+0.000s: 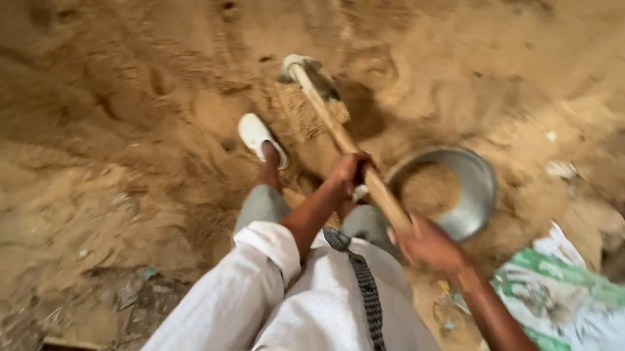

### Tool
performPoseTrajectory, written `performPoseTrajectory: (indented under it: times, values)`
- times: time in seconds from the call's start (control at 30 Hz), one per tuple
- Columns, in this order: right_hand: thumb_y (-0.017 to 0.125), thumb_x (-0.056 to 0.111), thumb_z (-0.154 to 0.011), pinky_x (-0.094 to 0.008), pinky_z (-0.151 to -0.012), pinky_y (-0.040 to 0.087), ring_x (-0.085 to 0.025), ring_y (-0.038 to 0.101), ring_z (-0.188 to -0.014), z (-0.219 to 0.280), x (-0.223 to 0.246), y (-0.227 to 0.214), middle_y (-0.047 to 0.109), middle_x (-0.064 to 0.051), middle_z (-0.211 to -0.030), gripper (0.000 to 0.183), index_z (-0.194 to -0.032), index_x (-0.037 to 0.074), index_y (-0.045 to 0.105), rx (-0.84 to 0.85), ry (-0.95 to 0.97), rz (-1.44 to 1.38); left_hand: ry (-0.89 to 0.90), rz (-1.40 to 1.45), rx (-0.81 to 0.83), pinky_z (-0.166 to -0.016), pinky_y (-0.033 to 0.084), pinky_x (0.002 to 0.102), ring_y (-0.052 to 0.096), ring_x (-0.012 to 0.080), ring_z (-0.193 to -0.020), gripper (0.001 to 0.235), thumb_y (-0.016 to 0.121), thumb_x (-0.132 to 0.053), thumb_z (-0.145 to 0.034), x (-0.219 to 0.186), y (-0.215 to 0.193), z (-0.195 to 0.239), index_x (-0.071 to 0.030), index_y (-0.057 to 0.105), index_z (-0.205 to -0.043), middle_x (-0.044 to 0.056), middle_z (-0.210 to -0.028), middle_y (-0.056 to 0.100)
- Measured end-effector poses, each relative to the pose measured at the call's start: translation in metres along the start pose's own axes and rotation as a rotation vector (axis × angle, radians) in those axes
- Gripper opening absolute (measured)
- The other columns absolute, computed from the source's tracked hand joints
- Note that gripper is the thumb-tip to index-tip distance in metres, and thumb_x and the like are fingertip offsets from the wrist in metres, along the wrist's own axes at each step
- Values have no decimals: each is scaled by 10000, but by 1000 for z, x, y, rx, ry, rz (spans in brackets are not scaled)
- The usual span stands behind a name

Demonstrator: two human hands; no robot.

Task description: The person uses a hoe to break up and gather sand from a pit, then scoops the sand into a metal basin. The person repeatedly digs, loosens, and transfers sand into the basin throughout the clip.

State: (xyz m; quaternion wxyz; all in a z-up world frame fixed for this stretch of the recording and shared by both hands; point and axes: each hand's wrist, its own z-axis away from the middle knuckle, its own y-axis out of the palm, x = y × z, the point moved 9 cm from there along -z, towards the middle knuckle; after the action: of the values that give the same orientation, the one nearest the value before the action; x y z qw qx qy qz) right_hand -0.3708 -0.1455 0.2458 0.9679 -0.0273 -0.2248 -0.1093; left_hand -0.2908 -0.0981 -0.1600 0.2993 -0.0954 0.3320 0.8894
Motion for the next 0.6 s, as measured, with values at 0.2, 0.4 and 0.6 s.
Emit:
performPoseTrajectory:
  times: [0.2,0.4,0.6]
  values:
    - [679,431,-932,-392,-657,611,-214,730,-746,220,-275,24,741,-83,-888,498,-1278,95,556,-346,-196,44,-73,175,-300,-644,602,439,655,294,-684,157,675,-152,-977,9,72,41,-36,657,-872,160,-791,647]
    - [630,442,-921,-450,-697,587,-294,741,-690,327,-440,101,774,-122,-780,522,-1371,196,533,-375,582,102,-436,-225,-386,-610,581,422,663,300,-668,381,762,-339,-930,121,188,111,3,641,-819,185,-820,706]
    - [653,396,-912,-478,-723,565,-337,723,-775,282,-416,80,741,-109,-850,367,-1198,174,593,-531,388,228,-313,-332,-127,-630,609,386,673,301,-731,436,681,-430,-992,98,127,41,1,699,-929,175,-911,727]
